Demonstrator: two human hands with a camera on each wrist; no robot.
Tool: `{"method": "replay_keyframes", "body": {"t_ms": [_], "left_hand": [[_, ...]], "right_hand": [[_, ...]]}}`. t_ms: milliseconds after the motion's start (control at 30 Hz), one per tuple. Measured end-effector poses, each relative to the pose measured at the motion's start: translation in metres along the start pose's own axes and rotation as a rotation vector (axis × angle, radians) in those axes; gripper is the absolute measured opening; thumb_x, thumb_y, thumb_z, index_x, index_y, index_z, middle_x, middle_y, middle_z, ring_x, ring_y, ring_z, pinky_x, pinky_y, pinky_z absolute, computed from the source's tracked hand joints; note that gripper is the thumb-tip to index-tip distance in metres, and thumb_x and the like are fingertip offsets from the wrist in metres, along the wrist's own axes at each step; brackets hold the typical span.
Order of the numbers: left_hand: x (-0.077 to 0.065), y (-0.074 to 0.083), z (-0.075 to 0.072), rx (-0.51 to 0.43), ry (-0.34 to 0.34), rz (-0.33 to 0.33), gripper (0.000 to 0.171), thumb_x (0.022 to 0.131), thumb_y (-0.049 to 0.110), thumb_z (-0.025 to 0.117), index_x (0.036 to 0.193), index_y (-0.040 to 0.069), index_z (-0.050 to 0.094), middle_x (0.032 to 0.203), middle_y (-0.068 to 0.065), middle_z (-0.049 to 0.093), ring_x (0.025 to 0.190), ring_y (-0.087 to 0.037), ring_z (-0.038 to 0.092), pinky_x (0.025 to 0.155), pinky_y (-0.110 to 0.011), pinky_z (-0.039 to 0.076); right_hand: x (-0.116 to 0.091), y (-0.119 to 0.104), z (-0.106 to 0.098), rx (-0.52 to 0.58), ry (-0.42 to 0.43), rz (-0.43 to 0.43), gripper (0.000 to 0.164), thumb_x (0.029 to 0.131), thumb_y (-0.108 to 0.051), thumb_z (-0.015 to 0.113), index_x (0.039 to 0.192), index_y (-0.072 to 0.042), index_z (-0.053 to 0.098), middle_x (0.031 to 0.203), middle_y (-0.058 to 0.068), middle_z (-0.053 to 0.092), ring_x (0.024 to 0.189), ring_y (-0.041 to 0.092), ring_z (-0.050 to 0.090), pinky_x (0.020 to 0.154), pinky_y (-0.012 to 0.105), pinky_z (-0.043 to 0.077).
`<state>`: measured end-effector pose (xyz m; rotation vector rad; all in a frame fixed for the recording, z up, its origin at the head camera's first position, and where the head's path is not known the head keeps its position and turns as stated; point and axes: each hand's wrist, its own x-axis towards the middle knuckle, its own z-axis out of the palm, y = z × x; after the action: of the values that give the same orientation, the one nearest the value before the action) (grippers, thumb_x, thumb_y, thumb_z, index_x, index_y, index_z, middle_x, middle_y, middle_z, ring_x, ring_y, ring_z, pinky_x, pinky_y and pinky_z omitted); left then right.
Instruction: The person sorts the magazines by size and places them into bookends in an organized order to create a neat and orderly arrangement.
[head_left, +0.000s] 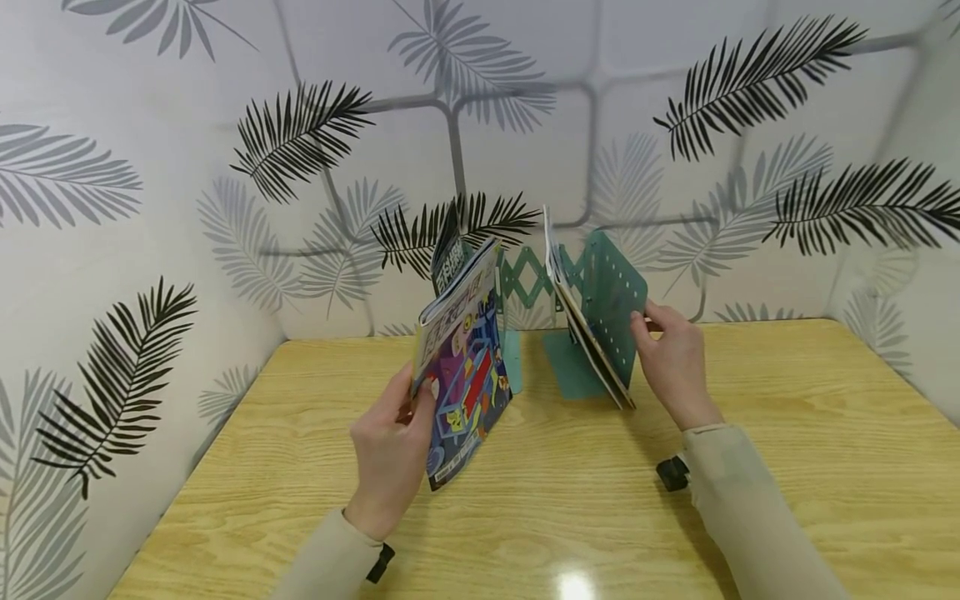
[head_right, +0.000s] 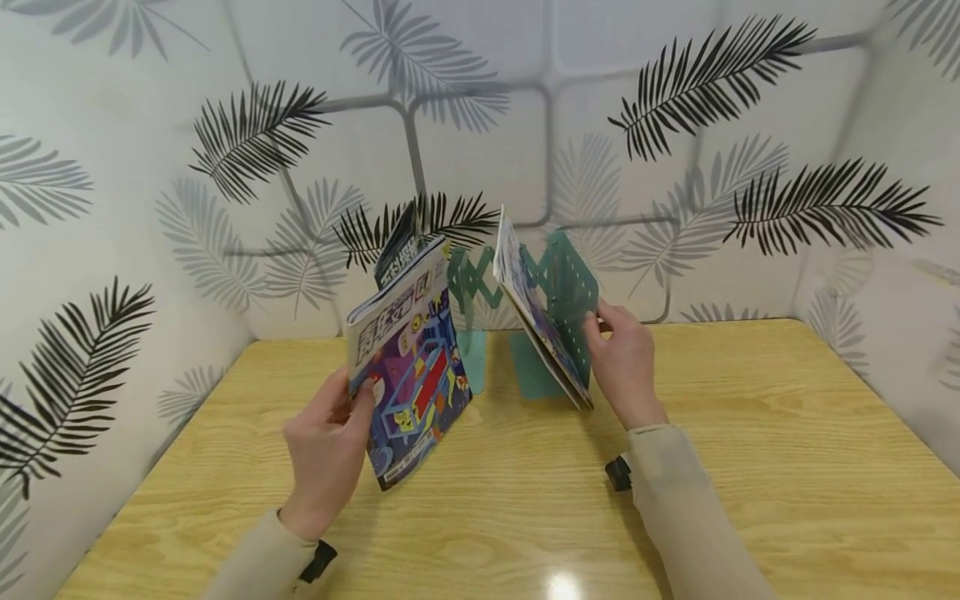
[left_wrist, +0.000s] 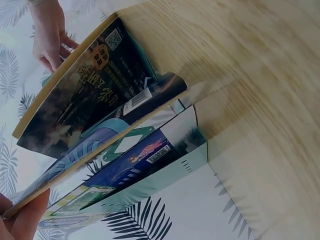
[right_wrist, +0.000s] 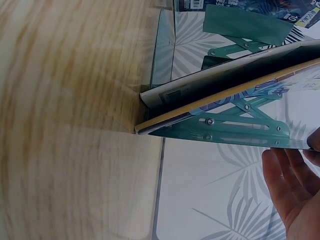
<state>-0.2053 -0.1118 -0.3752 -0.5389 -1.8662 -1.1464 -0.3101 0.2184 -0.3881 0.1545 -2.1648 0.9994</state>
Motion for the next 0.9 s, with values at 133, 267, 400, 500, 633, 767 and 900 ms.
{"method": "replay_keyframes", "body": {"t_ms": [133,267,400,500,633,767,900], "left_hand": [[0.002,-0.001,0.005,0.02,0.011,0.012,0.033,0.093,-0.003,0.063,0.123,0.008,0.069,0.102,-0.011,0.074,0.074,-0.018,0.073,0.058,-0.022,0.056],[0.007,0.002,0.01,0.058,0.014,-0.018,0.032,0.095,0.001,0.062,0.124,0.01,0.068,0.103,-0.01,0.073,0.076,-0.017,0.073,0.057,-0.026,0.057],[0.011,0.004,0.014,0.068,0.015,-0.069,0.033,0.096,0.003,0.06,0.127,0.012,0.066,0.103,-0.01,0.073,0.076,-0.017,0.072,0.056,-0.026,0.057],[0.014,0.004,0.018,0.076,0.021,-0.084,0.032,0.096,0.002,0.059,0.126,0.012,0.067,0.1,-0.009,0.074,0.072,-0.015,0.071,0.054,-0.026,0.055],[0.016,0.002,0.024,0.092,0.024,-0.054,0.033,0.095,0.0,0.06,0.125,0.011,0.067,0.095,-0.009,0.074,0.066,-0.011,0.066,0.052,-0.027,0.052],[0.019,0.0,0.03,0.105,0.021,-0.019,0.035,0.094,-0.002,0.059,0.127,0.009,0.066,0.096,-0.01,0.073,0.063,-0.01,0.061,0.051,-0.028,0.051],[0.022,-0.001,0.034,0.145,0.021,0.003,0.035,0.094,-0.002,0.058,0.126,0.008,0.066,0.097,-0.011,0.073,0.067,-0.011,0.065,0.053,-0.03,0.054]], "right_hand": [[0.0,0.0,0.0,0.002,-0.002,0.003,0.025,0.1,-0.014,0.056,0.114,-0.002,0.072,0.1,0.019,0.07,0.088,0.037,0.067,0.077,0.052,0.053],[0.0,0.0,0.0,-0.005,-0.004,0.004,0.024,0.1,-0.015,0.056,0.109,-0.001,0.073,0.098,0.018,0.07,0.088,0.036,0.067,0.076,0.051,0.053],[0.001,0.0,-0.001,-0.017,-0.005,0.005,0.024,0.1,-0.016,0.056,0.109,-0.001,0.073,0.097,0.017,0.07,0.088,0.035,0.067,0.075,0.051,0.053],[0.002,0.0,-0.002,-0.014,-0.004,0.001,0.024,0.1,-0.016,0.057,0.11,-0.001,0.073,0.097,0.018,0.07,0.087,0.035,0.068,0.076,0.051,0.053],[0.002,0.0,-0.002,-0.004,0.0,-0.009,0.025,0.1,-0.014,0.057,0.113,-0.001,0.072,0.099,0.02,0.07,0.087,0.037,0.067,0.075,0.052,0.053],[0.002,0.0,-0.002,-0.003,-0.003,-0.01,0.025,0.1,-0.014,0.056,0.114,-0.001,0.072,0.1,0.02,0.07,0.087,0.037,0.067,0.075,0.053,0.053],[0.002,0.001,-0.001,-0.001,-0.007,-0.007,0.024,0.1,-0.015,0.056,0.112,-0.001,0.072,0.099,0.02,0.07,0.088,0.037,0.067,0.076,0.053,0.053]]}}
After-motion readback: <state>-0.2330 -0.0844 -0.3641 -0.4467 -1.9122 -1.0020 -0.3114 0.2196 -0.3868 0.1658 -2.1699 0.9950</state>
